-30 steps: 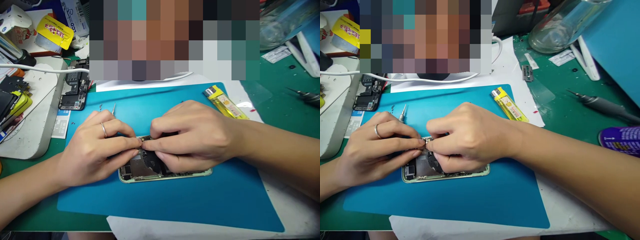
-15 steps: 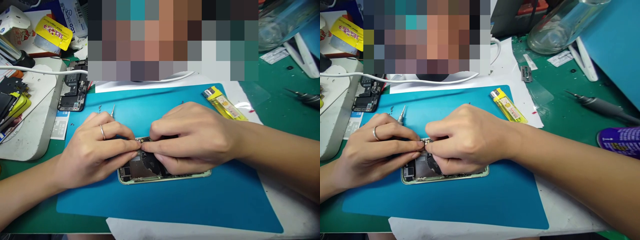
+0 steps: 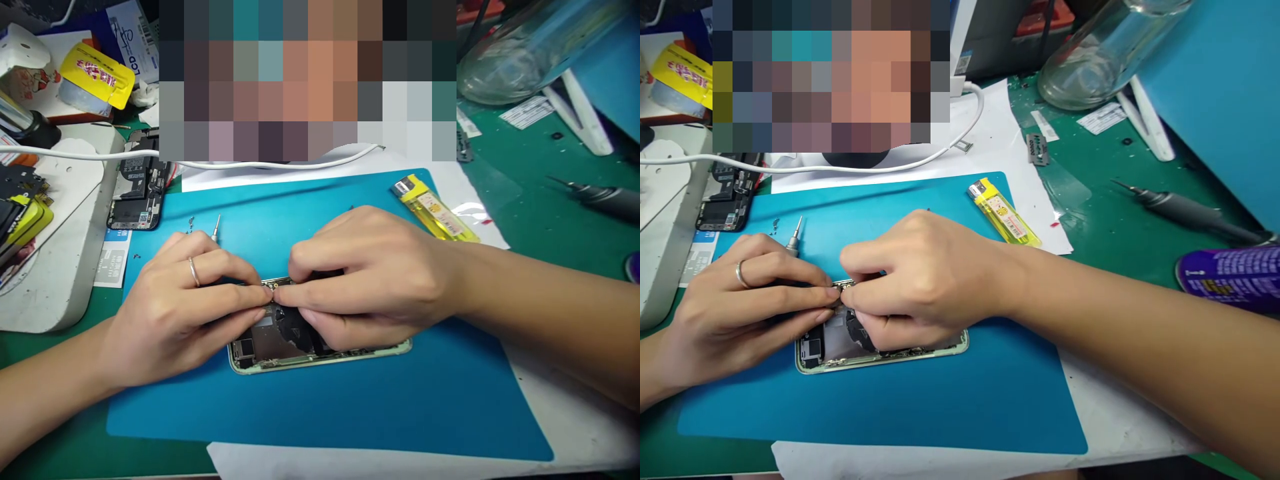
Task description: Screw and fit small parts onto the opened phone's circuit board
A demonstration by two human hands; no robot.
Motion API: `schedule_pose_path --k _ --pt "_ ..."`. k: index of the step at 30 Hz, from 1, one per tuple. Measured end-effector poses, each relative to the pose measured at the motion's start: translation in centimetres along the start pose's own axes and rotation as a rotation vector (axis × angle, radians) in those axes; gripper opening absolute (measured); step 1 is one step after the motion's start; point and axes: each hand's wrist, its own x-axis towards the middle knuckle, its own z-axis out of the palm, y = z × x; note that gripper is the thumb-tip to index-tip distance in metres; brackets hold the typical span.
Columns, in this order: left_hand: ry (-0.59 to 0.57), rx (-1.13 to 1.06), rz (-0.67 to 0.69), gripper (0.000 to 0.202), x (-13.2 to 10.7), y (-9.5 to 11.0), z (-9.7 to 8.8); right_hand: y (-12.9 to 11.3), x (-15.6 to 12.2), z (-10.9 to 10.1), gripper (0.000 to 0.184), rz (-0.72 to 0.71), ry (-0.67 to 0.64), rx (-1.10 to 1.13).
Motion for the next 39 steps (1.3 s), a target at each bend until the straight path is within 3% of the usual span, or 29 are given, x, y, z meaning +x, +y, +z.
schedule_pose_path --k 39 --pt "0.002 -0.035 0.003 0.011 0.00 0.05 0.09 0.07 -0.35 0.51 0.025 0.010 0.059 0.052"
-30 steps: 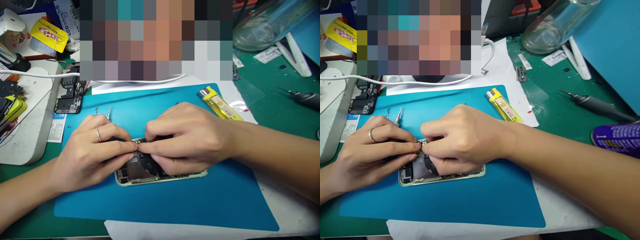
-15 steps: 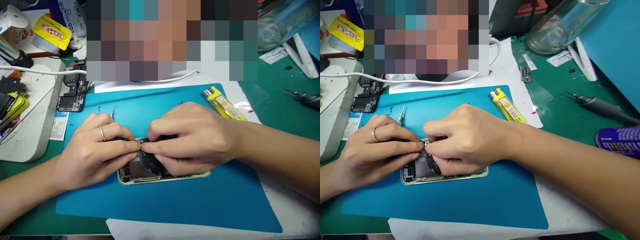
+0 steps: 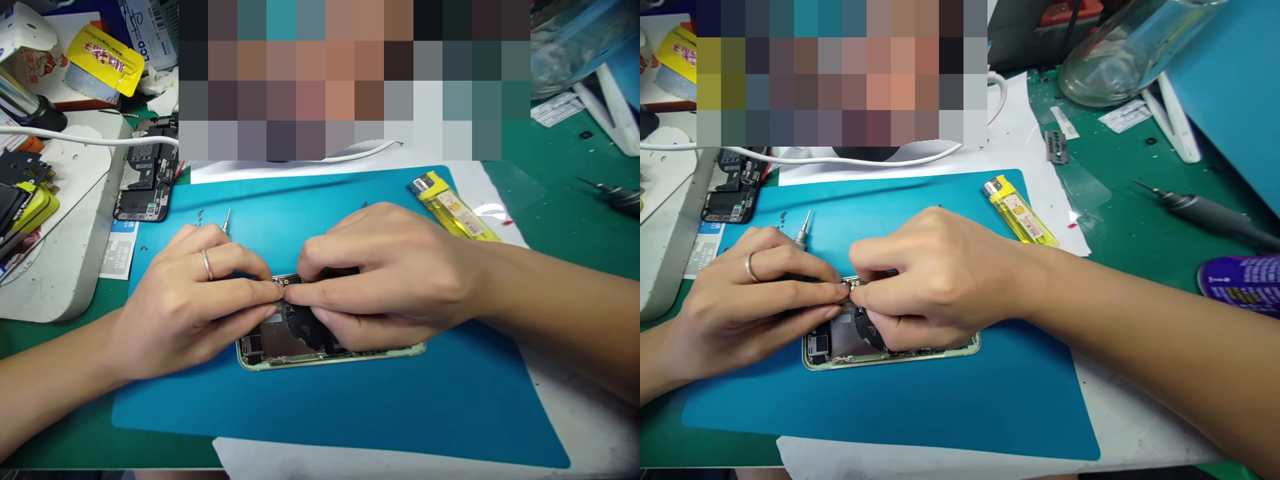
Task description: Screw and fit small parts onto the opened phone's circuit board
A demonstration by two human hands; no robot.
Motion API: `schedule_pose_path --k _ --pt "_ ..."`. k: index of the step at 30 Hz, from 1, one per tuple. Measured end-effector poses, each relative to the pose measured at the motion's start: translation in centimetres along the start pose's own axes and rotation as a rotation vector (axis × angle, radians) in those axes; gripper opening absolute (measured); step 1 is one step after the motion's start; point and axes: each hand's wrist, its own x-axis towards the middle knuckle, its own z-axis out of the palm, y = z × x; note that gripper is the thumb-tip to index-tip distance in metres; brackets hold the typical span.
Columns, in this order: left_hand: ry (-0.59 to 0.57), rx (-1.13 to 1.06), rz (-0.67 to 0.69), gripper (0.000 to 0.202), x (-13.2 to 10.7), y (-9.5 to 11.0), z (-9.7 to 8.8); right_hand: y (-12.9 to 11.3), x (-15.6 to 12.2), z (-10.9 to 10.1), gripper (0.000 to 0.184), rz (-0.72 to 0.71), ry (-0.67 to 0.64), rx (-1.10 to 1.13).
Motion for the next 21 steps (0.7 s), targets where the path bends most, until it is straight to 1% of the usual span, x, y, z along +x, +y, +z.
schedule_pose_path --k 8,14,19,21 --pt "0.007 0.014 0.011 0.013 -0.15 -0.08 0.10 -0.10 0.14 -0.16 0.028 0.014 -0.012 0.013" --pt "0.015 0.027 0.016 0.014 -0.02 -0.19 0.19 0.07 0.52 -0.79 0.028 -0.010 -0.098 0.021" --pt "0.017 0.024 0.013 0.015 -0.02 -0.18 0.21 0.09 0.35 -0.72 0.030 -0.014 -0.067 0.015" --pt "0.018 0.029 0.014 0.014 -0.03 -0.17 0.15 0.01 0.45 -0.78 0.030 -0.028 -0.084 0.001"
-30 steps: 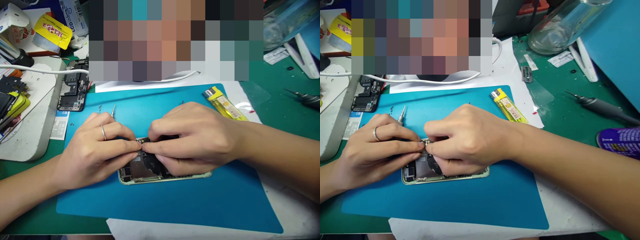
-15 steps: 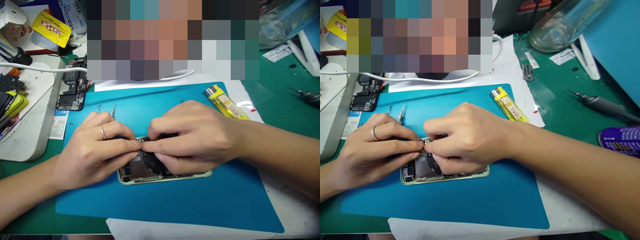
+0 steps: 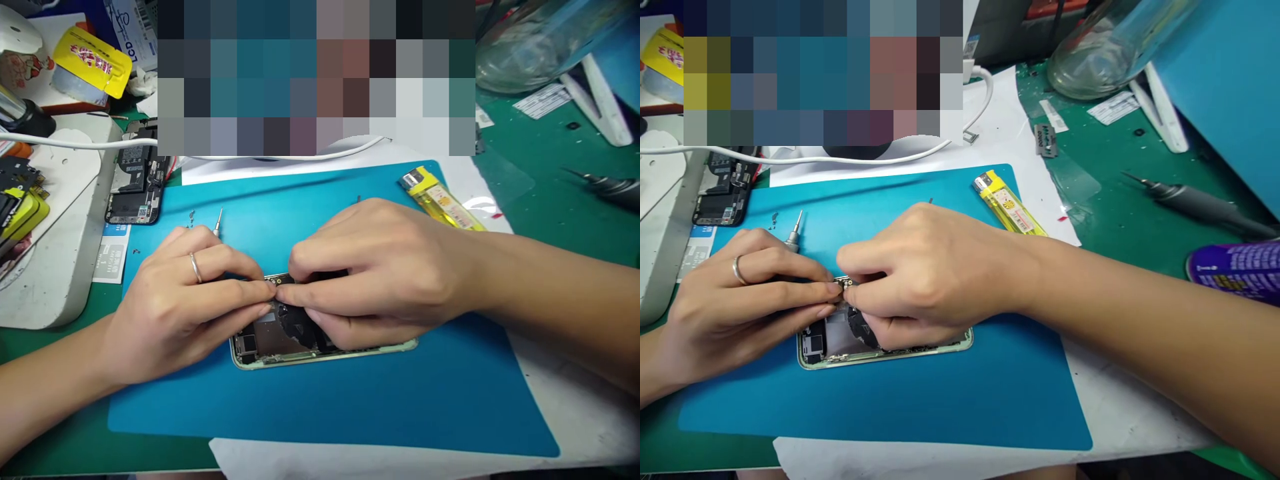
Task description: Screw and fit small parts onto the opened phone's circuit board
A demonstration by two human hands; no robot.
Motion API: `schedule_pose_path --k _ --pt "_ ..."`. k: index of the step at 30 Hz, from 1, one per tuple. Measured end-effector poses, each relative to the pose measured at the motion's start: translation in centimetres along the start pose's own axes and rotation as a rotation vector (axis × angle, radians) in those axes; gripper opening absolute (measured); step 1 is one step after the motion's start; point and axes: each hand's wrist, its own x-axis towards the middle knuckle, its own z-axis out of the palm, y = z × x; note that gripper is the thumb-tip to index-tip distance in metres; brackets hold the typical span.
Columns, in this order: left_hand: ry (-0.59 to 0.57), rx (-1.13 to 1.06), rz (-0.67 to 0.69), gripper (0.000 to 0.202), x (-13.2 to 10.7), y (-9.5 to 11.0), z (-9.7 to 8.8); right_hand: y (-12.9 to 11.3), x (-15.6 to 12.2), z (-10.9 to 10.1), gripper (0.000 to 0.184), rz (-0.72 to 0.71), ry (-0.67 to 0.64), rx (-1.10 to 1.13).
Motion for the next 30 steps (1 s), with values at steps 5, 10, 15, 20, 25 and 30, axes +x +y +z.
schedule_pose_path --k 5,10,15,20,25,30 --pt "-0.003 -0.028 -0.017 0.014 -0.08 -0.02 -0.15 -0.02 0.60 -0.30 0.028 -0.035 -0.023 -0.047" --pt "-0.015 -0.062 -0.036 0.015 -0.13 -0.02 -0.28 0.26 0.44 -0.09 0.023 -0.023 0.004 0.016" --pt "-0.029 -0.067 -0.030 0.014 -0.12 -0.06 -0.40 0.41 -0.14 0.19 0.014 0.053 0.104 0.031" --pt "-0.036 -0.063 -0.040 0.015 -0.07 -0.04 -0.39 0.26 0.05 0.18 0.018 0.038 0.087 0.012" --pt "-0.040 -0.074 -0.047 0.017 -0.01 0.01 -0.39 0.07 0.33 -0.15 0.021 0.018 0.004 -0.013" --pt "-0.041 -0.071 -0.049 0.018 -0.08 -0.02 -0.32 -0.04 0.38 -0.22 0.022 0.023 -0.010 -0.002"
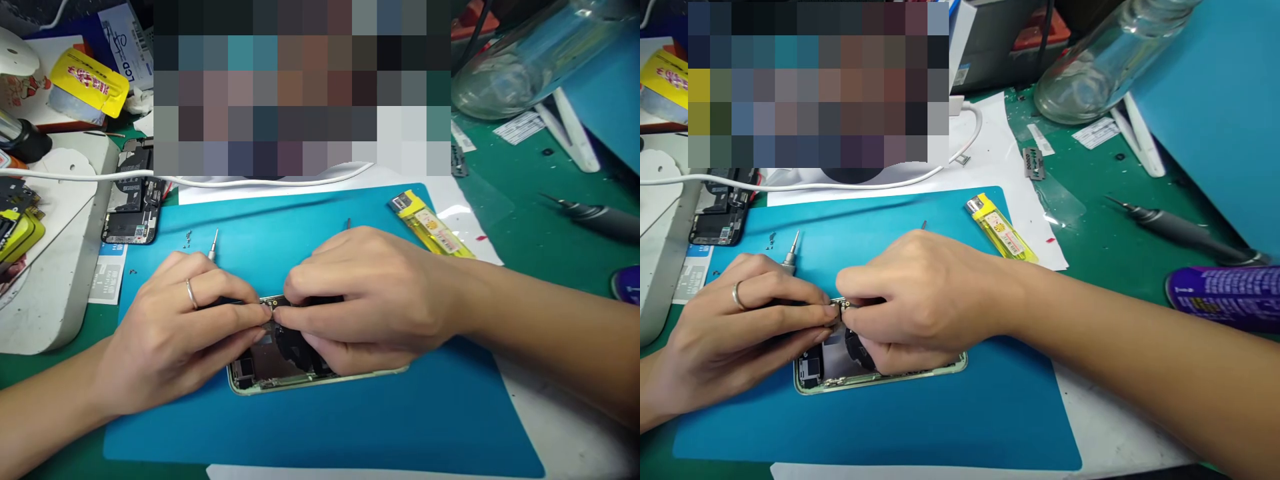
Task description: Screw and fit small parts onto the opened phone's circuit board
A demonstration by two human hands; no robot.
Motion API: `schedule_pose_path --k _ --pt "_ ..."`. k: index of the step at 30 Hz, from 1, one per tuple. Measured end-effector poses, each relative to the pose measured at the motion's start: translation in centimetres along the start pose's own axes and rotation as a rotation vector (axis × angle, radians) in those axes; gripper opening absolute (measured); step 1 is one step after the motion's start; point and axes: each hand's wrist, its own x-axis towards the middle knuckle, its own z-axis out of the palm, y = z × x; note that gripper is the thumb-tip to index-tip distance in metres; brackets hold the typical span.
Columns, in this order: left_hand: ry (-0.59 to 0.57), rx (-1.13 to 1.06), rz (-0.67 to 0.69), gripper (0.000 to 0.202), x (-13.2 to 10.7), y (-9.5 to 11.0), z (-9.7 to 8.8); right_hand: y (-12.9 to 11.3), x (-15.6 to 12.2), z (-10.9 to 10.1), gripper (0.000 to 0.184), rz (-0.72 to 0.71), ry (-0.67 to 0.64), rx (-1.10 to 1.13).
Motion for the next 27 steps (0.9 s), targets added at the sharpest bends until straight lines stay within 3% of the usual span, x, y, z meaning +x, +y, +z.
schedule_pose_path --k 8,27 --pt "0.003 -0.004 -0.008 0.016 -0.09 0.01 0.04 0.20 -0.51 0.78 0.017 0.009 0.064 0.035" --pt "0.002 0.011 -0.010 0.014 0.09 0.07 -0.02 0.14 -0.52 0.80 0.021 0.010 0.051 0.012"
